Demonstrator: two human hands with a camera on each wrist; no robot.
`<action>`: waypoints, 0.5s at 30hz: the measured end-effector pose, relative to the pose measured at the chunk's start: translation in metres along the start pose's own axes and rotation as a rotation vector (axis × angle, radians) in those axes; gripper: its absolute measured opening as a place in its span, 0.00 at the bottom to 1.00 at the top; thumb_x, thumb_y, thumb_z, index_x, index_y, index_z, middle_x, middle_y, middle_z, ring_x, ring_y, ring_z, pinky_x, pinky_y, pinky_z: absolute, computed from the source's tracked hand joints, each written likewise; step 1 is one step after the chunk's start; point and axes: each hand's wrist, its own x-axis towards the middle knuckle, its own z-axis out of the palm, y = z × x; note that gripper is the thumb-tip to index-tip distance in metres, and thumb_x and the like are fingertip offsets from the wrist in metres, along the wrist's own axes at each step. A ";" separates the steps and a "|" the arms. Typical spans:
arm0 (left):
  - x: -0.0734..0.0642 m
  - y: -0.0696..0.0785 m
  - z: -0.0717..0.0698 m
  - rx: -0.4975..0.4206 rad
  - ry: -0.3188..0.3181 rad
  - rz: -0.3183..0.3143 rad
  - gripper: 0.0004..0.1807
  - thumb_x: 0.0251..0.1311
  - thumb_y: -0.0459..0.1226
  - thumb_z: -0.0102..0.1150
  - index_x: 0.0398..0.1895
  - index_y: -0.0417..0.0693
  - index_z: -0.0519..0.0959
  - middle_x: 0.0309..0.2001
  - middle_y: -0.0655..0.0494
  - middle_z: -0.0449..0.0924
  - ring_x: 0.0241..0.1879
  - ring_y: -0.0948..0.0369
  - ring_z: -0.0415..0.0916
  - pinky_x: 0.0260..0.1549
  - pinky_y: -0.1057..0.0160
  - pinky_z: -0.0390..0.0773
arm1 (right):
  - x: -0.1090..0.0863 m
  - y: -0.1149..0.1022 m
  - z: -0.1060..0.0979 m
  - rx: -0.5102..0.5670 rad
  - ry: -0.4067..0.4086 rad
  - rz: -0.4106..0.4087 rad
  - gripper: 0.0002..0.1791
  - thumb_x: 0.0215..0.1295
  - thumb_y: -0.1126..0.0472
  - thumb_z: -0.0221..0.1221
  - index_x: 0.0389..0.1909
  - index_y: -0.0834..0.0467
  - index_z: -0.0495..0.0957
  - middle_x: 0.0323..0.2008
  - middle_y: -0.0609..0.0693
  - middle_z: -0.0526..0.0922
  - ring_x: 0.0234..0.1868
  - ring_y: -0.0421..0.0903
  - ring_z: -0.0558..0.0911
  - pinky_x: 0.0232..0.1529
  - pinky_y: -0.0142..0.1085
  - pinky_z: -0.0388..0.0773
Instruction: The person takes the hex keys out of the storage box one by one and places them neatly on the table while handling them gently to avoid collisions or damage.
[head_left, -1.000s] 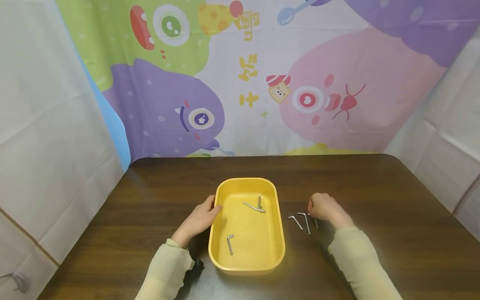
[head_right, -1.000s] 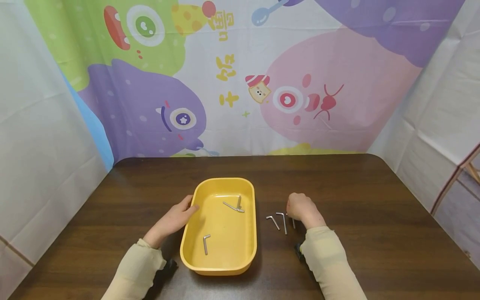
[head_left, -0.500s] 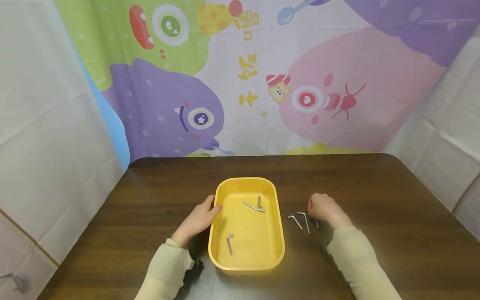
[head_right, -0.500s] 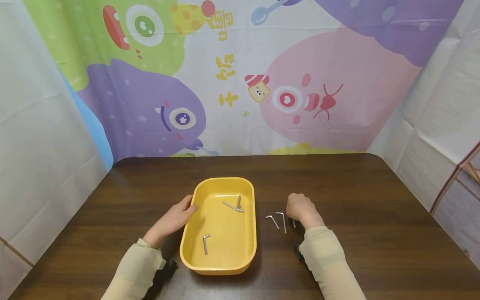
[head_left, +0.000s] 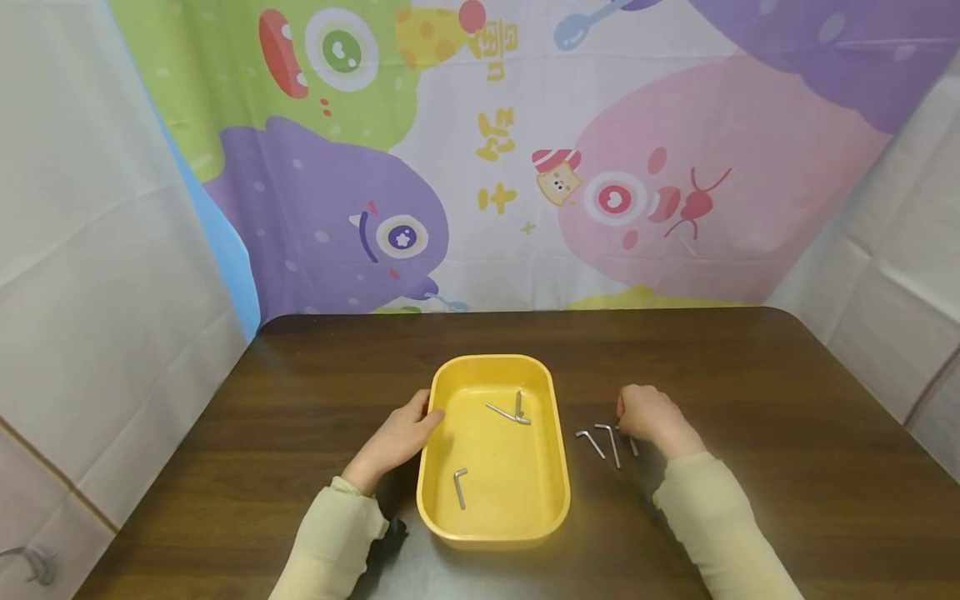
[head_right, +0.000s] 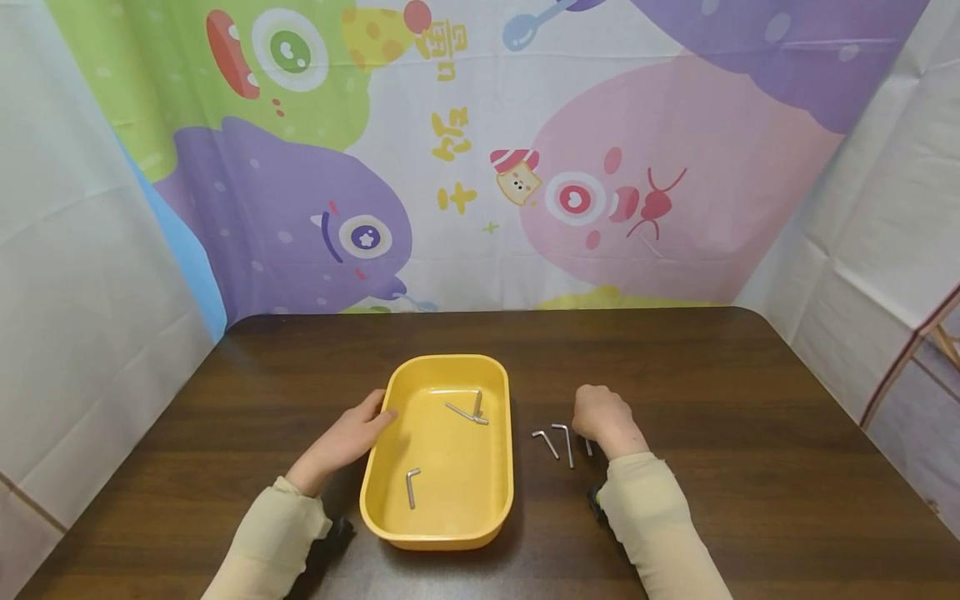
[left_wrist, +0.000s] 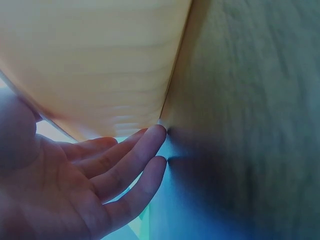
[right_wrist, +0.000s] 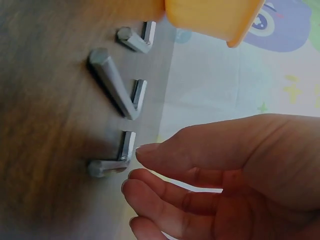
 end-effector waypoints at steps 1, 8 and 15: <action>0.000 0.000 0.000 -0.001 0.000 0.000 0.22 0.66 0.44 0.43 0.59 0.43 0.63 0.44 0.48 0.77 0.32 0.61 0.76 0.38 0.58 0.76 | -0.001 -0.001 -0.001 -0.001 0.002 0.001 0.04 0.46 0.68 0.58 0.23 0.60 0.73 0.25 0.51 0.76 0.27 0.48 0.74 0.28 0.41 0.71; -0.001 0.000 0.000 0.003 0.004 -0.002 0.22 0.65 0.43 0.44 0.59 0.43 0.64 0.44 0.48 0.77 0.33 0.61 0.76 0.38 0.58 0.75 | -0.006 -0.007 -0.006 0.012 0.029 0.011 0.03 0.46 0.68 0.56 0.23 0.59 0.72 0.24 0.51 0.75 0.26 0.49 0.73 0.25 0.41 0.69; -0.001 0.001 0.000 0.008 0.004 -0.003 0.22 0.65 0.44 0.44 0.59 0.44 0.63 0.45 0.47 0.77 0.33 0.60 0.76 0.39 0.58 0.75 | -0.011 -0.018 -0.013 0.013 0.069 0.003 0.01 0.48 0.65 0.54 0.23 0.57 0.71 0.23 0.49 0.74 0.24 0.47 0.72 0.23 0.39 0.67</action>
